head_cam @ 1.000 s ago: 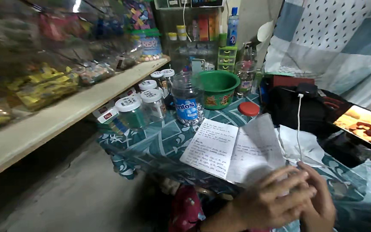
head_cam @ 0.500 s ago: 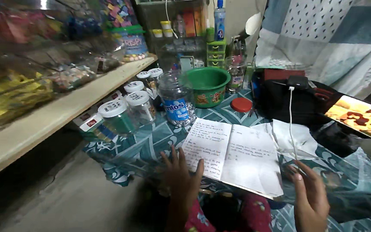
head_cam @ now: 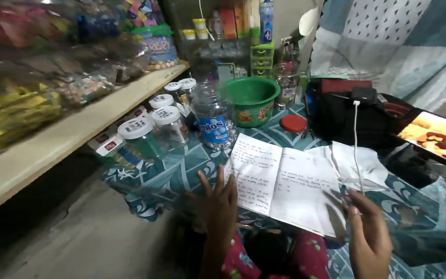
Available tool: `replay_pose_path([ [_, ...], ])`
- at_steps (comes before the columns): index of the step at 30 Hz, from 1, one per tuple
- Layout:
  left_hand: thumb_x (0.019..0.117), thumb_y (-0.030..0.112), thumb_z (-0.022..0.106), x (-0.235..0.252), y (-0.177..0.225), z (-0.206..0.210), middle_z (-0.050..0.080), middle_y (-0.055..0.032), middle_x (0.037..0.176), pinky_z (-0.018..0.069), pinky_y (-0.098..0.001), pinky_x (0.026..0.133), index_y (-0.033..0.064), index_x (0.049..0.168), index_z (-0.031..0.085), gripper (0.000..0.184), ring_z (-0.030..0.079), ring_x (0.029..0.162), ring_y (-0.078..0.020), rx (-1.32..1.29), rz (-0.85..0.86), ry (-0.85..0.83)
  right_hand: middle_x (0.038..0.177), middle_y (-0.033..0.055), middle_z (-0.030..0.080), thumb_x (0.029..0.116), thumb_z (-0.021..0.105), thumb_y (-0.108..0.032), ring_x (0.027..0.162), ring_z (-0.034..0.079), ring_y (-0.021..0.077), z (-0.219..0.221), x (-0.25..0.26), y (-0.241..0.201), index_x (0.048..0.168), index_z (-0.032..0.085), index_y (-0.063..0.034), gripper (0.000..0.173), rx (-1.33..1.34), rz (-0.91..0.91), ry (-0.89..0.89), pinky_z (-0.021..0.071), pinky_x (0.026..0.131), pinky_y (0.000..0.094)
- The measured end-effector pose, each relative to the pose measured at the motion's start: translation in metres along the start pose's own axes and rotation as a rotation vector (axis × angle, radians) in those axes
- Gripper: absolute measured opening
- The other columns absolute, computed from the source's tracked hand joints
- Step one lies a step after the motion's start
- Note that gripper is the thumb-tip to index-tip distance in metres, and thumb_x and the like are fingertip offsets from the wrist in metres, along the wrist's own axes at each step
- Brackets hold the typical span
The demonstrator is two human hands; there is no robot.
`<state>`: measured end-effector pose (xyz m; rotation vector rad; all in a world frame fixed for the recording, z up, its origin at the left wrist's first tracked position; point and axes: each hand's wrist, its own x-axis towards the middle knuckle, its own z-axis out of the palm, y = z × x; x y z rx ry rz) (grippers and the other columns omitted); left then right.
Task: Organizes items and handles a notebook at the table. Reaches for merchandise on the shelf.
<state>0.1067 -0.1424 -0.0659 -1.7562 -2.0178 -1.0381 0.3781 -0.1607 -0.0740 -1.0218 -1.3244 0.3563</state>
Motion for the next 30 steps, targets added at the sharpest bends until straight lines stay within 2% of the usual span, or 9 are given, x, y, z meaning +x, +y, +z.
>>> replay_pose_path([
  [4, 0.1013, 0.017, 0.052, 0.004, 0.004, 0.007, 0.057, -0.0130, 0.148, 0.0057, -0.0893, 0.101, 0.0070, 0.115, 0.079, 0.032, 0.037, 0.139, -0.0608, 0.016, 0.049, 0.111, 0.129, 0.0125, 0.062, 0.1051, 0.049, -0.015, 0.119, 0.059, 0.0058, -0.002, 0.001, -0.004, 0.126, 0.060, 0.0089, 0.033, -0.009, -0.036, 0.013, 0.0518, 0.097, 0.0205],
  [9, 0.0933, 0.012, 0.056, 0.011, 0.005, 0.007, 0.062, -0.0116, 0.142, 0.0053, -0.0871, 0.104, 0.0037, 0.100, 0.082, 0.027, 0.041, 0.139, -0.0562, -0.083, 0.017, 0.116, 0.131, 0.0143, 0.060, 0.1049, 0.047, -0.012, 0.123, 0.057, 0.0067, -0.018, -0.001, -0.005, 0.128, 0.057, 0.0120, 0.035, -0.037, -0.014, 0.029, 0.0497, 0.102, 0.0222],
  [14, 0.0900, 0.014, 0.070, 0.022, -0.004, -0.005, 0.060, -0.0130, 0.144, -0.0020, -0.0844, 0.107, 0.0096, 0.092, 0.083, 0.014, 0.031, 0.146, -0.0558, -0.246, -0.078, -0.020, 0.130, 0.0165, 0.060, 0.1043, 0.046, -0.011, 0.123, 0.057, 0.0072, -0.026, -0.003, -0.003, 0.127, 0.055, 0.0150, 0.035, -0.045, -0.009, 0.048, 0.0499, 0.102, 0.0225],
  [17, 0.0877, 0.020, 0.075, 0.021, -0.007, -0.008, 0.055, -0.0201, 0.148, -0.0016, -0.0846, 0.107, 0.0100, 0.095, 0.082, 0.014, 0.026, 0.146, -0.0587, -0.264, -0.112, -0.044, 0.130, 0.0172, 0.060, 0.1039, 0.046, -0.009, 0.122, 0.057, 0.0070, -0.027, -0.003, -0.002, 0.126, 0.055, 0.0155, 0.035, -0.054, -0.017, 0.048, 0.0493, 0.102, 0.0216],
  [21, 0.0854, 0.043, 0.074, 0.013, -0.014, -0.006, 0.044, -0.0268, 0.154, -0.0037, -0.0812, 0.110, 0.0037, 0.120, 0.075, 0.053, 0.023, 0.146, -0.0601, -0.242, -0.117, -0.065, 0.130, 0.0188, 0.060, 0.1044, 0.046, -0.009, 0.121, 0.057, 0.0066, -0.030, -0.004, 0.000, 0.126, 0.054, 0.0167, 0.035, -0.063, -0.012, 0.047, 0.0495, 0.100, 0.0208],
  [23, 0.0865, 0.051, 0.069, 0.009, -0.017, -0.008, 0.044, -0.0266, 0.154, -0.0019, -0.0800, 0.112, 0.0039, 0.125, 0.073, 0.061, 0.024, 0.146, -0.0598, -0.222, -0.094, -0.072, 0.129, 0.0191, 0.060, 0.1043, 0.046, -0.009, 0.121, 0.057, 0.0065, -0.032, -0.004, 0.001, 0.126, 0.054, 0.0171, 0.035, -0.073, 0.009, 0.053, 0.0495, 0.099, 0.0203],
  [25, 0.0898, 0.049, 0.065, 0.007, -0.019, -0.009, 0.049, -0.0237, 0.152, 0.0003, -0.0799, 0.112, 0.0053, 0.124, 0.074, 0.057, 0.027, 0.146, -0.0585, -0.205, -0.074, -0.073, 0.128, 0.0194, 0.059, 0.1042, 0.045, -0.009, 0.120, 0.057, 0.0063, -0.034, -0.003, 0.003, 0.126, 0.053, 0.0175, 0.035, -0.084, 0.024, 0.055, 0.0490, 0.098, 0.0201],
  [28, 0.0957, 0.041, 0.060, 0.007, -0.019, -0.009, 0.061, -0.0137, 0.143, 0.0014, -0.0824, 0.110, 0.0128, 0.119, 0.078, 0.040, 0.038, 0.143, -0.0543, -0.190, -0.029, -0.093, 0.129, 0.0185, 0.059, 0.1048, 0.045, -0.008, 0.121, 0.057, 0.0054, -0.037, -0.004, 0.006, 0.126, 0.052, 0.0180, 0.035, -0.078, 0.022, 0.063, 0.0489, 0.100, 0.0209],
  [30, 0.0971, 0.035, 0.059, 0.007, -0.019, -0.008, 0.065, -0.0091, 0.138, -0.0005, -0.0843, 0.107, 0.0154, 0.116, 0.079, 0.034, 0.042, 0.140, -0.0533, -0.207, -0.002, -0.091, 0.128, 0.0184, 0.060, 0.1042, 0.044, -0.006, 0.120, 0.057, 0.0053, -0.034, -0.004, 0.006, 0.126, 0.052, 0.0187, 0.034, -0.070, 0.015, 0.074, 0.0485, 0.100, 0.0211],
])
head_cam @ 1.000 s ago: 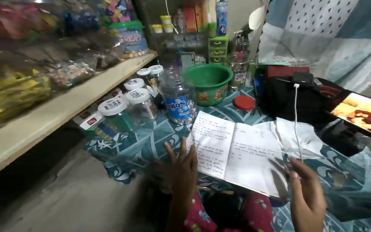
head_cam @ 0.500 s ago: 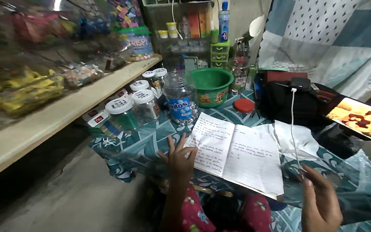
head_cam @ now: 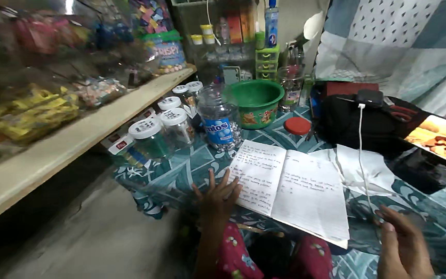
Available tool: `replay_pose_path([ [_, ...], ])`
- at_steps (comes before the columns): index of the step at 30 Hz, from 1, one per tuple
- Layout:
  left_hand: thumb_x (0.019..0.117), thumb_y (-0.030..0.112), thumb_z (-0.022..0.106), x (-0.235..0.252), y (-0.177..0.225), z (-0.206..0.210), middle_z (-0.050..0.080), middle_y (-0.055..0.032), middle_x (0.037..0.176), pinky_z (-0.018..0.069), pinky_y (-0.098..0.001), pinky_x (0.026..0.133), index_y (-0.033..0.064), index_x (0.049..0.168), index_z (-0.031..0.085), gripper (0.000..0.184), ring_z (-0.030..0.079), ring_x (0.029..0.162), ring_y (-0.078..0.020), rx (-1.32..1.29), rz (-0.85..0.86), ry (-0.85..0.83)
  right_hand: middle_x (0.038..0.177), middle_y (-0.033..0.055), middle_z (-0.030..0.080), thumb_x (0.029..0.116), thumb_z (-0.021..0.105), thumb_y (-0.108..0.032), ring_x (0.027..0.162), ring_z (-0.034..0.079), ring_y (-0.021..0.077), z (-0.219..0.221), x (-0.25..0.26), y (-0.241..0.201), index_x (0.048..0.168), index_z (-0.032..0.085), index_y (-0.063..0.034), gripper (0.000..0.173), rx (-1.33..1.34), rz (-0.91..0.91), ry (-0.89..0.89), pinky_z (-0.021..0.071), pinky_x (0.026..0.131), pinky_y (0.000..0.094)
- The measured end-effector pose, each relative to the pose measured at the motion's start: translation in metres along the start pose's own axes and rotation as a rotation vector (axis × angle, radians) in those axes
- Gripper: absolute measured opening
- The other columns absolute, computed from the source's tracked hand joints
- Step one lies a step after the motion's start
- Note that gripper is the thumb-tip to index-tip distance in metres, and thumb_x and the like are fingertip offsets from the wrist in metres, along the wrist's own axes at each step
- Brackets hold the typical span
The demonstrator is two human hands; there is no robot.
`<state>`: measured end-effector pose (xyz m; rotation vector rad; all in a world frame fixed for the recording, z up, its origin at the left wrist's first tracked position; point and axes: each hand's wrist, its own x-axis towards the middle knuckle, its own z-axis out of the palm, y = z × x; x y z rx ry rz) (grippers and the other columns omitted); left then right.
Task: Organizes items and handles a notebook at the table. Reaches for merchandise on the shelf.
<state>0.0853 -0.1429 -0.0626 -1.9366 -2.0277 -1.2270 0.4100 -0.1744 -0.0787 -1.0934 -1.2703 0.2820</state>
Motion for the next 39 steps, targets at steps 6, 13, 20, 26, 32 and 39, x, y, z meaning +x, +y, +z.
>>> replay_pose_path([
  [6, 0.0928, 0.026, 0.066, 0.002, 0.003, 0.002, 0.075, -0.0025, 0.121, -0.0017, -0.0831, 0.109, 0.0143, 0.104, 0.083, 0.023, 0.052, 0.135, -0.0461, -0.106, -0.044, 0.054, 0.130, 0.0110, 0.061, 0.1051, 0.045, -0.008, 0.124, 0.056, 0.0038, 0.011, -0.005, -0.001, 0.125, 0.055, 0.0129, 0.031, 0.059, -0.023, -0.040, 0.0488, 0.103, 0.0221],
  [13, 0.0903, 0.033, 0.068, 0.002, 0.003, 0.011, 0.071, -0.0178, 0.124, 0.0312, -0.0714, 0.110, 0.0011, 0.110, 0.077, 0.039, 0.062, 0.123, -0.0439, -0.020, -0.059, 0.182, 0.128, 0.0140, 0.060, 0.1041, 0.044, -0.005, 0.121, 0.056, 0.0034, 0.000, -0.002, -0.004, 0.125, 0.053, 0.0167, 0.031, 0.056, -0.003, -0.026, 0.0486, 0.101, 0.0212],
  [20, 0.0991, 0.037, 0.056, 0.000, 0.005, 0.003, 0.063, -0.0169, 0.140, 0.0286, -0.0682, 0.114, -0.0021, 0.127, 0.070, 0.050, 0.048, 0.137, -0.0505, 0.151, -0.077, 0.102, 0.129, 0.0075, 0.060, 0.1048, 0.044, -0.005, 0.121, 0.057, 0.0019, -0.006, -0.002, 0.000, 0.125, 0.055, 0.0136, 0.030, 0.083, -0.006, 0.015, 0.0500, 0.101, 0.0226],
  [26, 0.1042, 0.021, 0.048, 0.007, 0.002, -0.003, 0.063, -0.0111, 0.140, 0.0223, -0.0734, 0.114, 0.0017, 0.123, 0.074, 0.037, 0.046, 0.140, -0.0478, 0.202, -0.046, 0.062, 0.130, 0.0101, 0.061, 0.1047, 0.045, -0.006, 0.124, 0.056, 0.0036, 0.009, -0.002, -0.005, 0.124, 0.056, 0.0124, 0.029, 0.075, -0.049, -0.033, 0.0483, 0.104, 0.0221],
  [32, 0.0990, 0.011, 0.051, 0.015, -0.002, 0.000, 0.067, -0.0088, 0.136, 0.0213, -0.0750, 0.114, -0.0006, 0.110, 0.078, 0.032, 0.048, 0.139, -0.0452, 0.145, 0.050, 0.081, 0.131, 0.0094, 0.061, 0.1051, 0.046, -0.008, 0.125, 0.055, 0.0038, 0.019, -0.001, -0.008, 0.124, 0.058, 0.0103, 0.029, 0.087, -0.054, -0.059, 0.0476, 0.104, 0.0225],
  [39, 0.1001, 0.009, 0.052, 0.009, 0.005, 0.011, 0.069, -0.0184, 0.130, 0.0414, -0.0622, 0.110, -0.0060, 0.115, 0.074, 0.030, 0.058, 0.129, -0.0469, 0.073, 0.082, 0.243, 0.131, 0.0217, 0.060, 0.1054, 0.046, -0.012, 0.124, 0.055, 0.0094, 0.023, -0.003, -0.006, 0.125, 0.058, 0.0136, 0.035, -0.044, -0.041, -0.123, 0.0450, 0.104, 0.0213],
])
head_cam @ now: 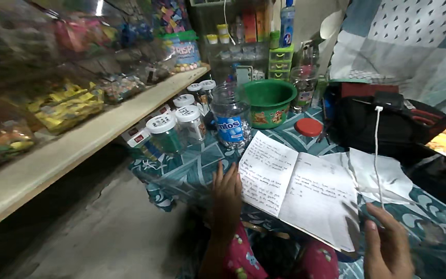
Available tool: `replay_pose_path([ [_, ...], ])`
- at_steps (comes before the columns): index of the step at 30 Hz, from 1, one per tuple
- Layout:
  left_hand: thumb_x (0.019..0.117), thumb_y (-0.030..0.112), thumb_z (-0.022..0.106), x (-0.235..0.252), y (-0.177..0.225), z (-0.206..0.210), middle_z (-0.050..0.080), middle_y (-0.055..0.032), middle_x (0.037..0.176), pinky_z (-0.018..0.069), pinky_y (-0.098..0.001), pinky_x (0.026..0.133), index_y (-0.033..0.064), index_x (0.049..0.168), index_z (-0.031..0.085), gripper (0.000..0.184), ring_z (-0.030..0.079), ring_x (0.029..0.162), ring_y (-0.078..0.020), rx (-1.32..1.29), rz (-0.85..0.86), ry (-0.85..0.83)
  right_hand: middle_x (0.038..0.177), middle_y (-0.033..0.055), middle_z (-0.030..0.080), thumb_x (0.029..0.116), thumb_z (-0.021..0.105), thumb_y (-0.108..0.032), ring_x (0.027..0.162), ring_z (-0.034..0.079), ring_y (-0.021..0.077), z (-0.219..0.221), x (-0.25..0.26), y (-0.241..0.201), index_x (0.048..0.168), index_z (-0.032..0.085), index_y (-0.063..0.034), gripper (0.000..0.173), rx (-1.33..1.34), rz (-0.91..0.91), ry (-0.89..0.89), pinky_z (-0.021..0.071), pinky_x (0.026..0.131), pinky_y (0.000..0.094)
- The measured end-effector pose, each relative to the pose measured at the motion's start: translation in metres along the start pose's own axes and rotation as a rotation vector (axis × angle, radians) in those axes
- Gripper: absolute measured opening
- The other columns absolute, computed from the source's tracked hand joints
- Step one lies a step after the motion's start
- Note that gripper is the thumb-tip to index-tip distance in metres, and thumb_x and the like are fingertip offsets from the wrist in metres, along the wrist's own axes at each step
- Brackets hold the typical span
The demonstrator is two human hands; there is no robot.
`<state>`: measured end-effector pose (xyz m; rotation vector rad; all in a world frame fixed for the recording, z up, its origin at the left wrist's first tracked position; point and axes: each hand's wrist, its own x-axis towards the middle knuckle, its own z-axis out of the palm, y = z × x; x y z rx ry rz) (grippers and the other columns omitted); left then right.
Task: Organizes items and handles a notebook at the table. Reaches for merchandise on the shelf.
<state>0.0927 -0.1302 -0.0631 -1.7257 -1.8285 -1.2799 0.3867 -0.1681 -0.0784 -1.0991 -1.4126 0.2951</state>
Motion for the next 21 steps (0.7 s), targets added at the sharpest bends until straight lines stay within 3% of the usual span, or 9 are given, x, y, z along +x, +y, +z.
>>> replay_pose_path([
  [3, 0.1023, 0.005, 0.049, 0.000, 0.035, -0.010, 0.068, -0.0243, 0.127, 0.0518, -0.0350, 0.102, -0.0111, 0.117, 0.069, 0.030, 0.068, 0.119, -0.0309, -0.137, -0.022, 0.068, 0.130, 0.0262, 0.057, 0.1045, 0.048, -0.013, 0.128, 0.051, 0.0184, 0.001, -0.009, -0.003, 0.122, 0.064, 0.0101, 0.034, -0.071, 0.048, 0.048, 0.0420, 0.107, 0.0260],
  [6, 0.1008, 0.002, 0.051, -0.004, 0.086, -0.013, 0.071, -0.0236, 0.121, 0.0497, -0.0234, 0.101, -0.0129, 0.111, 0.069, 0.026, 0.069, 0.115, -0.0193, -0.298, 0.071, 0.106, 0.117, 0.0142, 0.051, 0.1028, 0.050, -0.010, 0.110, 0.046, 0.0029, 0.002, -0.020, -0.013, 0.119, 0.062, 0.0132, 0.030, -0.044, 0.105, 0.202, 0.0397, 0.089, 0.0122],
  [8, 0.1000, -0.001, 0.055, -0.016, 0.115, -0.010, 0.071, -0.0218, 0.121, 0.0484, -0.0217, 0.104, -0.0106, 0.113, 0.068, 0.021, 0.067, 0.119, -0.0156, -0.492, 0.205, 0.043, 0.112, 0.0065, 0.054, 0.1018, 0.051, -0.007, 0.098, 0.049, -0.0051, -0.001, -0.026, -0.017, 0.122, 0.055, 0.0155, 0.030, 0.081, 0.177, 0.213, 0.0422, 0.083, 0.0112],
  [10, 0.0984, -0.004, 0.055, -0.031, 0.134, 0.000, 0.069, -0.0214, 0.125, 0.0487, -0.0228, 0.106, -0.0084, 0.118, 0.067, 0.023, 0.066, 0.121, -0.0172, -0.659, 0.339, -0.053, 0.109, -0.0038, 0.056, 0.1020, 0.050, -0.006, 0.089, 0.056, -0.0091, -0.004, -0.031, -0.019, 0.127, 0.047, 0.0105, 0.031, 0.214, 0.288, 0.164, 0.0506, 0.079, 0.0127],
  [12, 0.0998, -0.004, 0.053, -0.046, 0.142, 0.013, 0.068, -0.0207, 0.126, 0.0495, -0.0240, 0.105, -0.0049, 0.120, 0.067, 0.025, 0.066, 0.121, -0.0192, -0.716, 0.458, -0.109, 0.108, -0.0051, 0.057, 0.1046, 0.046, -0.008, 0.087, 0.062, -0.0049, -0.008, -0.033, -0.019, 0.135, 0.038, 0.0076, 0.035, 0.326, 0.432, 0.065, 0.0564, 0.078, 0.0187],
  [16, 0.1010, 0.000, 0.055, -0.067, 0.143, 0.024, 0.068, -0.0176, 0.127, 0.0485, -0.0231, 0.105, -0.0001, 0.120, 0.068, 0.023, 0.065, 0.120, -0.0180, -0.690, 0.544, -0.183, 0.089, -0.0124, 0.065, 0.1088, 0.031, -0.019, 0.073, 0.065, -0.0026, -0.011, -0.027, -0.021, 0.139, 0.029, -0.0050, 0.033, 0.461, 0.688, -0.043, 0.0579, 0.071, 0.0212],
  [18, 0.1010, 0.001, 0.056, -0.072, 0.139, 0.024, 0.068, -0.0168, 0.126, 0.0473, -0.0242, 0.107, 0.0007, 0.120, 0.068, 0.022, 0.065, 0.121, -0.0187, -0.681, 0.564, -0.206, 0.087, -0.0123, 0.064, 0.1077, 0.034, -0.021, 0.071, 0.063, -0.0026, -0.009, -0.024, -0.020, 0.143, 0.026, -0.0047, 0.040, 0.476, 0.692, -0.042, 0.0573, 0.069, 0.0208],
  [21, 0.1003, 0.000, 0.056, -0.077, 0.131, 0.024, 0.068, -0.0175, 0.127, 0.0467, -0.0271, 0.109, -0.0005, 0.121, 0.068, 0.024, 0.064, 0.123, -0.0212, -0.713, 0.611, -0.253, 0.098, -0.0074, 0.065, 0.1029, 0.050, -0.016, 0.079, 0.067, -0.0031, -0.005, -0.020, -0.021, 0.149, 0.022, -0.0002, 0.056, 0.453, 0.650, -0.049, 0.0592, 0.073, 0.0198],
])
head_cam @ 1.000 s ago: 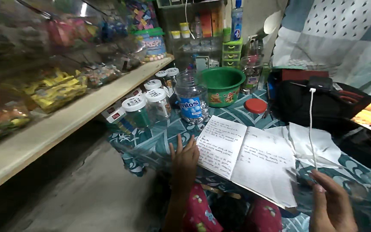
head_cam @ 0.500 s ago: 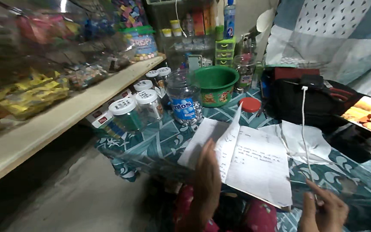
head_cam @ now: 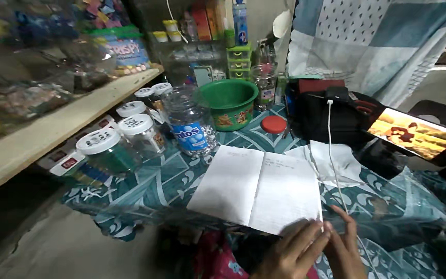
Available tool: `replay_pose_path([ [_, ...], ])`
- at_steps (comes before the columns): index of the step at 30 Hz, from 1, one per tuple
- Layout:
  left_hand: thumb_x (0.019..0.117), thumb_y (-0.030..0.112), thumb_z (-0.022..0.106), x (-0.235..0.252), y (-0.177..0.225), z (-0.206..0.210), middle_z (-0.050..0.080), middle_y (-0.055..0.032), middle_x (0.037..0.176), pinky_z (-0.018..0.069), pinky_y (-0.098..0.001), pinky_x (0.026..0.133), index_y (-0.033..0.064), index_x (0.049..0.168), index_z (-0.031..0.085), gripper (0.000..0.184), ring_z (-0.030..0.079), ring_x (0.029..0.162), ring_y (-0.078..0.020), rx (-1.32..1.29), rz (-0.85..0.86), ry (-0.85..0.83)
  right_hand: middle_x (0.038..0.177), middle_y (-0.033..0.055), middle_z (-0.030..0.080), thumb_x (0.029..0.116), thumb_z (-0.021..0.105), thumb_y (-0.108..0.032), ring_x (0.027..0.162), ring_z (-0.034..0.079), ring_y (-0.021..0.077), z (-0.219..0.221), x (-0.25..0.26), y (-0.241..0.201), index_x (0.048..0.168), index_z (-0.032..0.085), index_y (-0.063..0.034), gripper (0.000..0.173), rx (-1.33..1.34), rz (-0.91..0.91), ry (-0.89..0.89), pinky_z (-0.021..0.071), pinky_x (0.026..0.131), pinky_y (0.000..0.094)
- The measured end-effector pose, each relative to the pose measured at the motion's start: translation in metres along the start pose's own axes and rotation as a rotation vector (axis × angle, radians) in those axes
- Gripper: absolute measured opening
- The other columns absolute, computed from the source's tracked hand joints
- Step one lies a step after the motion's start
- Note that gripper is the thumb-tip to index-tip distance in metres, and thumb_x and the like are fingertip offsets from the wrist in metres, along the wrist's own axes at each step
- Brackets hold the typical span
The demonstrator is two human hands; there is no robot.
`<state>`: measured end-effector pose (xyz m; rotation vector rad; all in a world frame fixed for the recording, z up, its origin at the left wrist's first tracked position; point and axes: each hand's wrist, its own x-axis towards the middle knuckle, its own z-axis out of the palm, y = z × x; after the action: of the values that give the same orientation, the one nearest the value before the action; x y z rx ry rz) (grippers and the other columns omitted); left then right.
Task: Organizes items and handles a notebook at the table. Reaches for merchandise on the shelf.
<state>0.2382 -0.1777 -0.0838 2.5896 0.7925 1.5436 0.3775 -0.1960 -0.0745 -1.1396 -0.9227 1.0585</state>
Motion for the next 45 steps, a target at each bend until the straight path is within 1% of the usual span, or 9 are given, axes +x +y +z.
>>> replay_pose_path([
  [7, 0.1032, 0.009, 0.055, -0.013, -0.008, -0.024, 0.072, -0.0089, 0.122, 0.0464, -0.0303, 0.110, 0.0060, 0.114, 0.071, 0.019, 0.063, 0.124, -0.0185, 0.081, 0.025, 0.040, 0.097, -0.0036, 0.076, 0.0918, 0.062, 0.010, 0.079, 0.075, 0.0058, 0.015, 0.003, -0.005, 0.146, 0.025, -0.0076, 0.068, 0.126, -0.004, 0.016, 0.0633, 0.074, 0.0227],
  [11, 0.1056, 0.020, 0.049, -0.020, -0.036, -0.061, 0.070, -0.0100, 0.126, 0.0399, -0.0347, 0.115, 0.0052, 0.122, 0.067, 0.029, 0.058, 0.130, -0.0198, 0.386, -0.258, 0.179, 0.097, -0.0019, 0.077, 0.0925, 0.058, 0.013, 0.079, 0.076, 0.0087, 0.011, 0.005, -0.005, 0.150, 0.022, -0.0090, 0.072, 0.111, 0.013, -0.002, 0.0644, 0.074, 0.0248],
  [16, 0.0982, 0.051, 0.051, -0.030, -0.064, -0.104, 0.046, -0.0323, 0.150, 0.0235, -0.0726, 0.114, -0.0109, 0.142, 0.052, 0.076, 0.036, 0.142, -0.0581, 0.784, -0.742, 0.177, 0.100, -0.0008, 0.076, 0.0933, 0.056, 0.013, 0.078, 0.076, 0.0086, 0.010, 0.007, -0.004, 0.149, 0.023, -0.0086, 0.068, 0.093, 0.020, -0.008, 0.0640, 0.071, 0.0244],
  [19, 0.0934, 0.067, 0.045, -0.033, -0.066, -0.107, 0.037, -0.0359, 0.154, 0.0121, -0.0796, 0.111, -0.0106, 0.142, 0.052, 0.092, 0.025, 0.144, -0.0633, 0.883, -0.886, 0.150, 0.100, -0.0015, 0.075, 0.0922, 0.058, 0.013, 0.077, 0.075, 0.0075, 0.011, 0.007, -0.001, 0.149, 0.023, -0.0073, 0.069, 0.083, 0.017, 0.009, 0.0640, 0.072, 0.0241],
  [27, 0.0979, 0.058, 0.045, -0.030, -0.066, -0.100, 0.042, -0.0268, 0.156, 0.0052, -0.0851, 0.107, -0.0023, 0.135, 0.064, 0.074, 0.023, 0.145, -0.0632, 0.895, -0.778, 0.117, 0.097, -0.0040, 0.075, 0.0916, 0.055, 0.014, 0.074, 0.074, 0.0062, 0.008, 0.013, 0.004, 0.148, 0.024, -0.0072, 0.068, 0.096, -0.011, 0.018, 0.0634, 0.069, 0.0232],
  [33, 0.1023, 0.028, 0.046, -0.020, -0.063, -0.093, 0.057, -0.0123, 0.148, 0.0134, -0.0833, 0.107, 0.0015, 0.130, 0.070, 0.045, 0.043, 0.142, -0.0500, 0.773, -0.741, 0.067, 0.102, -0.0037, 0.074, 0.0922, 0.055, 0.013, 0.077, 0.074, 0.0056, 0.009, 0.013, 0.005, 0.148, 0.023, -0.0056, 0.067, 0.084, 0.001, 0.021, 0.0635, 0.071, 0.0226],
  [38, 0.1014, 0.016, 0.049, -0.017, -0.064, -0.094, 0.070, -0.0119, 0.131, 0.0146, -0.0816, 0.110, -0.0002, 0.120, 0.074, 0.036, 0.064, 0.126, -0.0350, 0.724, -0.689, 0.067, 0.105, -0.0035, 0.074, 0.0932, 0.054, 0.013, 0.080, 0.074, 0.0051, 0.010, 0.010, 0.003, 0.147, 0.025, -0.0043, 0.064, 0.090, -0.021, 0.005, 0.0635, 0.074, 0.0224],
  [42, 0.0987, 0.012, 0.051, -0.018, -0.073, -0.099, 0.072, -0.0140, 0.125, 0.0386, -0.0622, 0.112, -0.0023, 0.115, 0.076, 0.033, 0.068, 0.120, -0.0325, 0.665, -0.589, 0.060, 0.109, -0.0024, 0.071, 0.0914, 0.055, 0.014, 0.079, 0.073, 0.0033, 0.007, 0.012, 0.003, 0.148, 0.023, -0.0017, 0.067, 0.071, -0.044, -0.002, 0.0629, 0.073, 0.0211],
  [45, 0.1004, 0.017, 0.048, -0.026, -0.083, -0.110, 0.070, -0.0083, 0.132, 0.0503, -0.0496, 0.099, 0.0071, 0.124, 0.074, 0.037, 0.067, 0.120, -0.0309, 0.644, -0.475, -0.015, 0.120, 0.0009, 0.067, 0.0912, 0.056, 0.013, 0.077, 0.071, 0.0012, 0.006, 0.014, -0.002, 0.150, 0.023, 0.0002, 0.069, 0.028, -0.062, -0.020, 0.0616, 0.070, 0.0191],
])
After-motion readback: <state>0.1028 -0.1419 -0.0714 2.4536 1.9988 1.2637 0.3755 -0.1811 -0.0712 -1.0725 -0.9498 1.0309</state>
